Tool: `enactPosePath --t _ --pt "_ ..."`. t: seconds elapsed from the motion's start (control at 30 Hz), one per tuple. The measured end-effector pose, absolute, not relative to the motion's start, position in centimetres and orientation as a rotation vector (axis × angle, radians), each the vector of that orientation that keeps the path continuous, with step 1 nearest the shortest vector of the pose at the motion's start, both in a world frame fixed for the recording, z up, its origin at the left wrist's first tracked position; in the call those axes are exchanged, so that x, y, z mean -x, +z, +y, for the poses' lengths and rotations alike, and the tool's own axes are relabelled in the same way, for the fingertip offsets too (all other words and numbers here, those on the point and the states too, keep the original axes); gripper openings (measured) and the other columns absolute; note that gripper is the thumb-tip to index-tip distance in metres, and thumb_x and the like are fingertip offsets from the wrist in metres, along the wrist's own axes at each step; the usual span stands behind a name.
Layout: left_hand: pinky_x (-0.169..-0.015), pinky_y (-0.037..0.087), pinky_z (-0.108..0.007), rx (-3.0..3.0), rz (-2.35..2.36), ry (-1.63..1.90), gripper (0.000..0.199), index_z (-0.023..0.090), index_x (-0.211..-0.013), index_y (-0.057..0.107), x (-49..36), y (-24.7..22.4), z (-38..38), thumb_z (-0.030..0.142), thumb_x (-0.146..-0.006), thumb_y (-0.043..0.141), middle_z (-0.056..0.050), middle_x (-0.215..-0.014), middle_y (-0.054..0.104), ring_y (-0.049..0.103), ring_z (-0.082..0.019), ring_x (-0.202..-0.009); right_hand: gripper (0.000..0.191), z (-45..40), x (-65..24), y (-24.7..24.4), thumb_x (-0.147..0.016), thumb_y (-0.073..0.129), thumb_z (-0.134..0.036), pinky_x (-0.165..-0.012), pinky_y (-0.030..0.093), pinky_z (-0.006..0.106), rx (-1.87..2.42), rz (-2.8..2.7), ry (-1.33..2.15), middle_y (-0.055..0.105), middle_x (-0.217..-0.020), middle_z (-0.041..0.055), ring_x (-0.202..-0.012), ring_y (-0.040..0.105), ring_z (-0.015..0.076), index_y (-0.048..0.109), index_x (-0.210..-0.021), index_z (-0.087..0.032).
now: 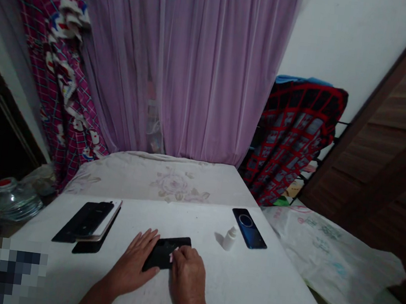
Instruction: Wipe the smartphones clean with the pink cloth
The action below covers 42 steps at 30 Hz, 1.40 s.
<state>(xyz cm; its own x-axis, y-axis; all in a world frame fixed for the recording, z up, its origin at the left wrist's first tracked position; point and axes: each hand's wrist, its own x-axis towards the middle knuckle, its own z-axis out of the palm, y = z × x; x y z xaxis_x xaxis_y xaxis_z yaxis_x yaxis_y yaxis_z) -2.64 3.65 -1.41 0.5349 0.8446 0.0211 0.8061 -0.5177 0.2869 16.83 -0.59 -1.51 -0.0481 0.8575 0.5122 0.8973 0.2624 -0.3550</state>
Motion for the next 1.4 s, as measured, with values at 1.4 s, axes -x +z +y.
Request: enactPosePath --t 1.4 --pt "-0.117 0.016 -0.049 -2.651 1.348 0.266 0.070 0.013 -0.145 0.033 2.9 -1.6 3.8 0.055 -0.090 0.044 -0.016 -0.153 0.032 0.021 -0.030 -0.144 0.021 1.9 -19.3 -1.1 -0.085 0.057 -0.015 -0.078 0.044 0.028 1.689 -1.897 -0.007 0.069 -0.093 0.0051 -0.086 0.059 0.0188 0.074 -0.095 -0.022"
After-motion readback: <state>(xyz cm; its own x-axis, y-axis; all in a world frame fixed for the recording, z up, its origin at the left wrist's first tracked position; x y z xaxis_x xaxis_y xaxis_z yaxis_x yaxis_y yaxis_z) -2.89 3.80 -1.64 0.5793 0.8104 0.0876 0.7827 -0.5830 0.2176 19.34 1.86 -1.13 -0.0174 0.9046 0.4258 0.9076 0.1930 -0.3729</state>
